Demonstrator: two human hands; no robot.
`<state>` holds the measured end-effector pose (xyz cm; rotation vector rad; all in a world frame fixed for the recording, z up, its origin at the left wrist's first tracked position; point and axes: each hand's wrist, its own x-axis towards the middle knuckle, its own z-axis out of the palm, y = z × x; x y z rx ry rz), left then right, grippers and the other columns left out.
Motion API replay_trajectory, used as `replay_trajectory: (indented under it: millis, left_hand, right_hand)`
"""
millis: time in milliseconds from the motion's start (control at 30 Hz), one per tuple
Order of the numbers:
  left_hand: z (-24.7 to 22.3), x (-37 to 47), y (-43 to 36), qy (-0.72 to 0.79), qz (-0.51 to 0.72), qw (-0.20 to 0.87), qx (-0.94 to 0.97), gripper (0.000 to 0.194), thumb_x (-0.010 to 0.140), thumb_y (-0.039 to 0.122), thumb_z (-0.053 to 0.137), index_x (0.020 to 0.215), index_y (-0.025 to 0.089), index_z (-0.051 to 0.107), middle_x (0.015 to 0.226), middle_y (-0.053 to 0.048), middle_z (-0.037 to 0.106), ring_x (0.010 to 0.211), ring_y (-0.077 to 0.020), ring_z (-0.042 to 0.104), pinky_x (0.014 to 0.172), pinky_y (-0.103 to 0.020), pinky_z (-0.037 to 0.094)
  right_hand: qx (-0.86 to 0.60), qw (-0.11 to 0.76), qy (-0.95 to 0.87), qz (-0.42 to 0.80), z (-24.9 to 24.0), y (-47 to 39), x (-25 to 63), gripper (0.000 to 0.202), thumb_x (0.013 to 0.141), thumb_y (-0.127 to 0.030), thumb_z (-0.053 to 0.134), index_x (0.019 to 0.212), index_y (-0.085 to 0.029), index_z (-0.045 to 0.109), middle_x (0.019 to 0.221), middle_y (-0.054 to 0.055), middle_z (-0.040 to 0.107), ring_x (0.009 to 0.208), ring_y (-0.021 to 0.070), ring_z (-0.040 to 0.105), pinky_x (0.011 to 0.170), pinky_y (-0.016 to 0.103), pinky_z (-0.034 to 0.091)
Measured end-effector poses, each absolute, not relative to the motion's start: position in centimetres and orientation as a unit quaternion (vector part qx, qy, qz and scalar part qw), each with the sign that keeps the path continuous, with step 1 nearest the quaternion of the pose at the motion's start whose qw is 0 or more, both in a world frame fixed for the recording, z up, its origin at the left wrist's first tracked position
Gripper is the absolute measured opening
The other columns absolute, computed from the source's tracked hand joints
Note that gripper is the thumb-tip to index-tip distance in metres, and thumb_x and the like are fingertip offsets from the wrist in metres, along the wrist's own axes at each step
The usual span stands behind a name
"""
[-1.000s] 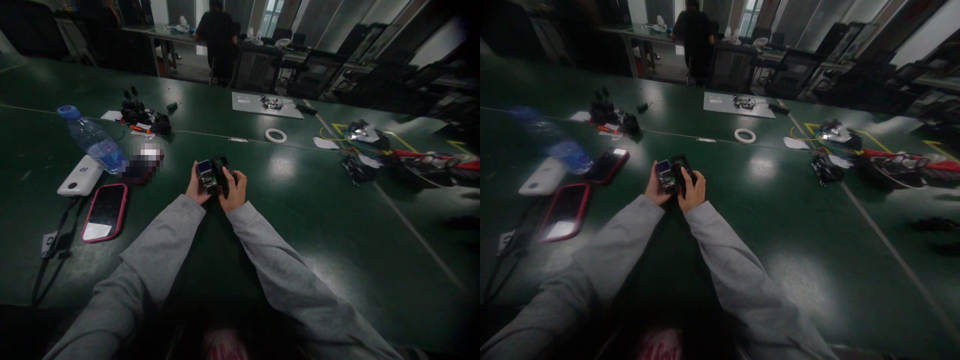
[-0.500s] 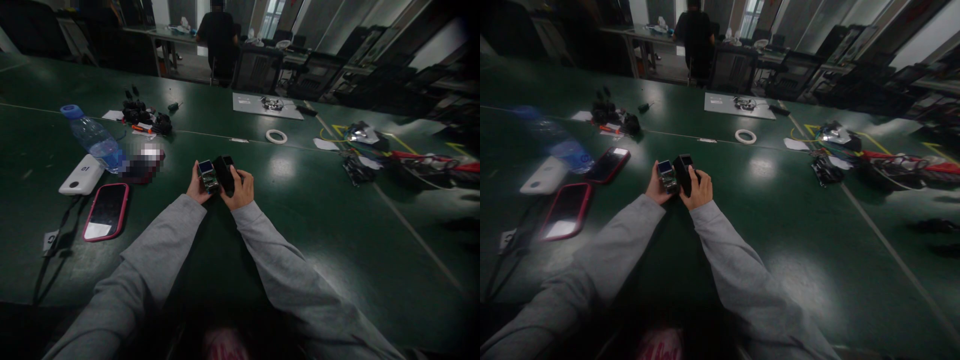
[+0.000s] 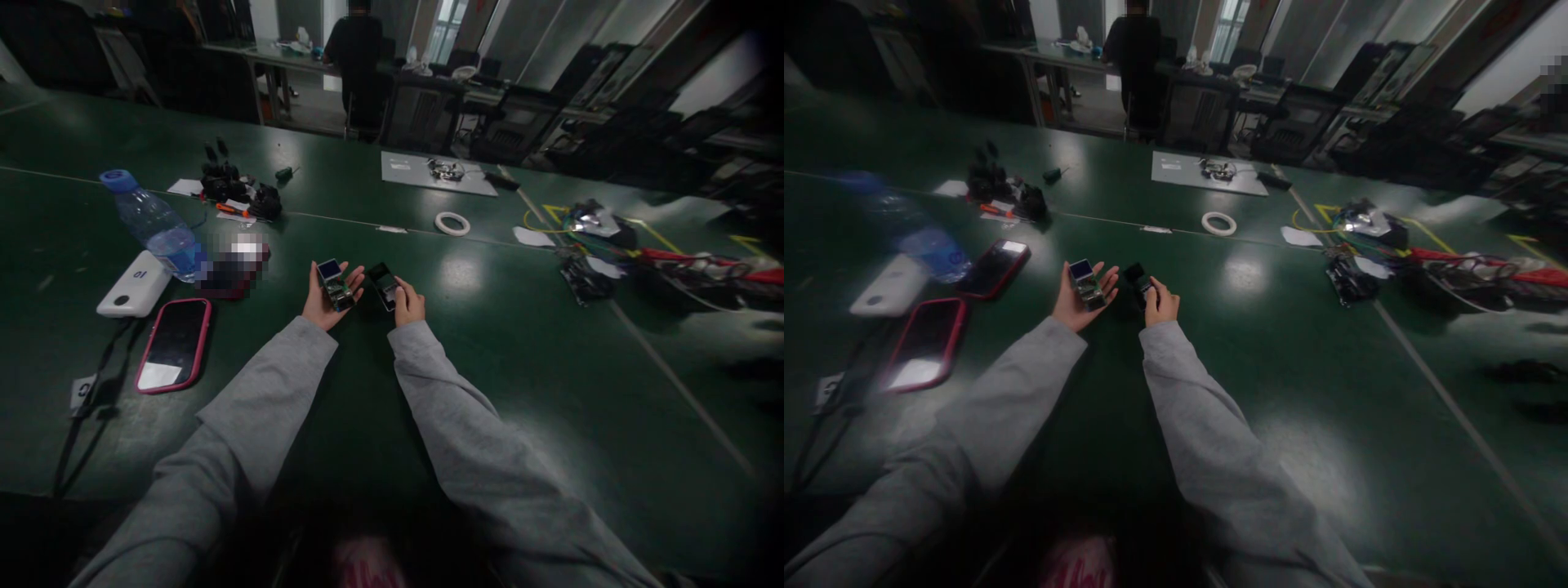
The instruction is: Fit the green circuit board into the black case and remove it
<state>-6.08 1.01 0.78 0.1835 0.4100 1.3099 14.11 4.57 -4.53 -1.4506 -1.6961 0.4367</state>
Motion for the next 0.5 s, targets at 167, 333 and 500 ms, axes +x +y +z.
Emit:
replay_trajectory:
  millis: [167,333,500]
  left_hand:
    - [1.0,-6.1,1.0,0.192,0.610,0.765,0.076,0.062,0.086,0.069,0.042,0.122,0.020,0.057,0.127,-0.013,0.064,0.108,-0.0238,0.066,0.087,-0.038,0.053]
    - [1.3,-6.0,0.8,0.195,0.613,0.762,0.071,0.060,0.087,0.068,0.042,0.119,0.021,0.058,0.125,-0.013,0.065,0.106,-0.0233,0.066,0.087,-0.038,0.053]
    - [1.4,-6.3,0.6,0.199,0.618,0.758,0.056,0.060,0.085,0.069,0.045,0.120,0.022,0.057,0.124,-0.011,0.066,0.105,-0.0236,0.066,0.088,-0.040,0.052]
  right_hand:
    - [-0.596,0.407,-0.688,0.078,-4.5,4.5,14.3,0.049,0.094,-0.046,0.033,0.120,-0.019,0.063,0.106,0.012,0.060,0.105,0.0230,0.050,0.099,0.046,0.038]
    - [-0.541,0.370,-0.755,0.017,-4.0,2.1,12.5,0.077,0.080,-0.054,0.061,0.140,-0.011,0.042,0.124,0.019,0.047,0.116,0.0301,0.044,0.098,0.048,0.043]
    - [-0.566,0.392,-0.722,0.071,-4.2,5.2,18.2,0.068,0.075,-0.029,0.066,0.136,-0.009,0.044,0.121,0.020,0.049,0.116,0.0303,0.049,0.097,0.050,0.045]
